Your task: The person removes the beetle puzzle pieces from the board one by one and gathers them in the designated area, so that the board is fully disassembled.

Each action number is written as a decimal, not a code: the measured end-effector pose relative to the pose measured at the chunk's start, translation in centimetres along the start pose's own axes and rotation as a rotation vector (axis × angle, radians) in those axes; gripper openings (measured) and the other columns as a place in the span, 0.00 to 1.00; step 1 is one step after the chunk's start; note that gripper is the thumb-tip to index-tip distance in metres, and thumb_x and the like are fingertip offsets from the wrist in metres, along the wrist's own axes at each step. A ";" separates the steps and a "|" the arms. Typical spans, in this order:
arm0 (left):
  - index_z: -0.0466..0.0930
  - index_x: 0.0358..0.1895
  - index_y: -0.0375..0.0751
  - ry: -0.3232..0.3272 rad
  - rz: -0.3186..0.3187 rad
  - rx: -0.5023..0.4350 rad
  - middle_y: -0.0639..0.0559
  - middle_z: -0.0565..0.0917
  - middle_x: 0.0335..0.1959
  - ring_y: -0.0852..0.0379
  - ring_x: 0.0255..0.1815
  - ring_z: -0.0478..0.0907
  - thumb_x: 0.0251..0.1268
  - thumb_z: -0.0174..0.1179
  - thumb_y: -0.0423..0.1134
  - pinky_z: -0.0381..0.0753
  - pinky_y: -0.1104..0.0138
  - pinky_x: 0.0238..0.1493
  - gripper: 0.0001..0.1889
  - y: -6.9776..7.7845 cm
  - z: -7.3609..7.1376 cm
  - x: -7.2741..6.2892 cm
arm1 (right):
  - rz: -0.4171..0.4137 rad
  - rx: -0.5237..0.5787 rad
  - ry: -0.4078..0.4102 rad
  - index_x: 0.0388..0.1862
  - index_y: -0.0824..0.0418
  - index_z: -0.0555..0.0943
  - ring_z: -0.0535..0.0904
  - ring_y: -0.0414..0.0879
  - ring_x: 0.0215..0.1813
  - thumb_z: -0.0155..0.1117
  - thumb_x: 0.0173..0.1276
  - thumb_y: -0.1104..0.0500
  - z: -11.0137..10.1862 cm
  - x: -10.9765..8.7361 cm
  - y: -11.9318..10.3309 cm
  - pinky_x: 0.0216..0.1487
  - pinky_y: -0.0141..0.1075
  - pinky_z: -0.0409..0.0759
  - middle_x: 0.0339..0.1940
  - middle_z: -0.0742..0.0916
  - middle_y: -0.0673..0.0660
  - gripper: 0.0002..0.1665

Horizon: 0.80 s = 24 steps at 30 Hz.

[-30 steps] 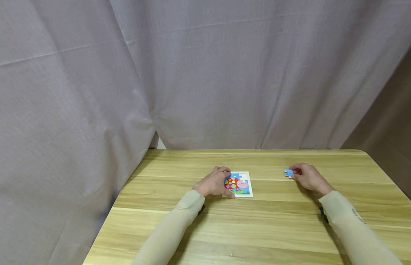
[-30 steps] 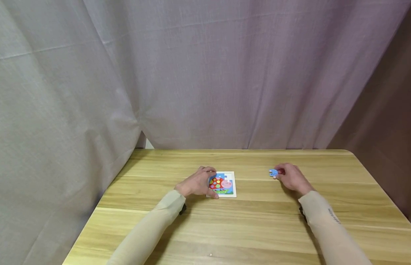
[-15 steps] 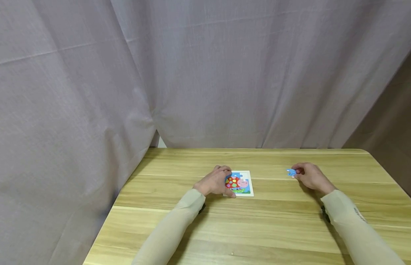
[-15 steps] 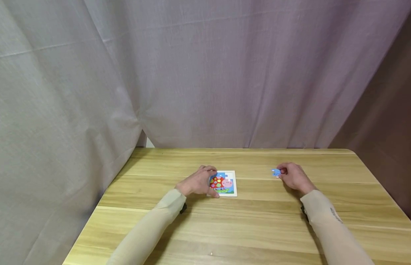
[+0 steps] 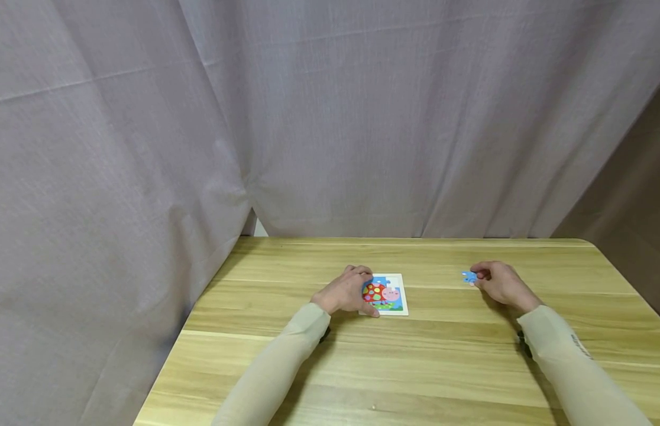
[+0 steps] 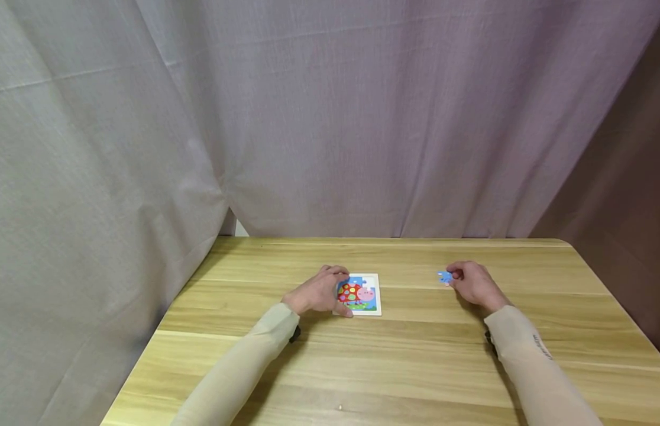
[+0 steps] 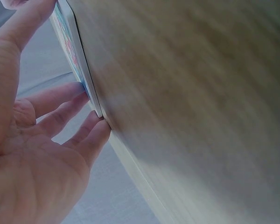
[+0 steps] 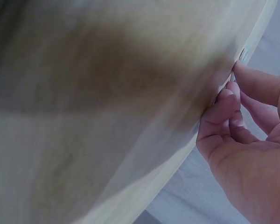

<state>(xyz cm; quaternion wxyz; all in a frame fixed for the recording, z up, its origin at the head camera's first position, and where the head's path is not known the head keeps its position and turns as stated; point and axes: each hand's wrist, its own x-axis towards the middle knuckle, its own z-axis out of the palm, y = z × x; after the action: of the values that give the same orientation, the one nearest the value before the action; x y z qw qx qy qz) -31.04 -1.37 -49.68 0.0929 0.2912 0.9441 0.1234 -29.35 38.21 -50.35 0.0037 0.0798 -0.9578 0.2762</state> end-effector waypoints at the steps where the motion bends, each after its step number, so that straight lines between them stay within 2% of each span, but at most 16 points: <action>1: 0.75 0.79 0.42 0.001 0.000 0.000 0.55 0.71 0.84 0.52 0.81 0.68 0.56 0.83 0.62 0.73 0.64 0.82 0.50 0.0 0.0 0.0 | 0.001 0.001 -0.002 0.59 0.81 0.82 0.84 0.52 0.45 0.66 0.75 0.69 0.0 0.0 0.0 0.42 0.32 0.79 0.44 0.90 0.69 0.19; 7: 0.75 0.79 0.43 -0.006 0.002 -0.002 0.55 0.70 0.84 0.52 0.81 0.68 0.57 0.82 0.62 0.74 0.63 0.82 0.49 0.1 0.0 0.0 | 0.015 0.005 0.025 0.59 0.81 0.82 0.83 0.50 0.43 0.65 0.74 0.69 -0.3 -0.4 -0.6 0.39 0.29 0.77 0.43 0.89 0.68 0.19; 14: 0.75 0.79 0.43 -0.005 0.001 -0.009 0.55 0.70 0.84 0.52 0.82 0.67 0.57 0.82 0.62 0.73 0.63 0.83 0.49 -0.1 0.0 -0.1 | 0.003 0.016 0.064 0.61 0.80 0.83 0.82 0.45 0.42 0.70 0.74 0.64 0.0 -0.7 -2.2 0.39 0.28 0.77 0.43 0.90 0.66 0.23; 24: 0.75 0.79 0.43 -0.006 0.001 -0.006 0.55 0.70 0.84 0.52 0.82 0.67 0.57 0.82 0.62 0.73 0.62 0.83 0.49 0.0 -0.1 0.0 | -0.038 0.024 0.039 0.58 0.77 0.85 0.84 0.47 0.44 0.72 0.74 0.64 1.9 -0.5 -5.4 0.42 0.31 0.79 0.42 0.90 0.63 0.20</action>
<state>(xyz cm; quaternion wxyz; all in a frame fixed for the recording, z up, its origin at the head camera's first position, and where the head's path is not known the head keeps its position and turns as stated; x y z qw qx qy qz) -31.06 -1.39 -49.61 0.0965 0.2919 0.9432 0.1257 -27.91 32.80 -49.13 0.0268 0.0927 -0.9524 0.2892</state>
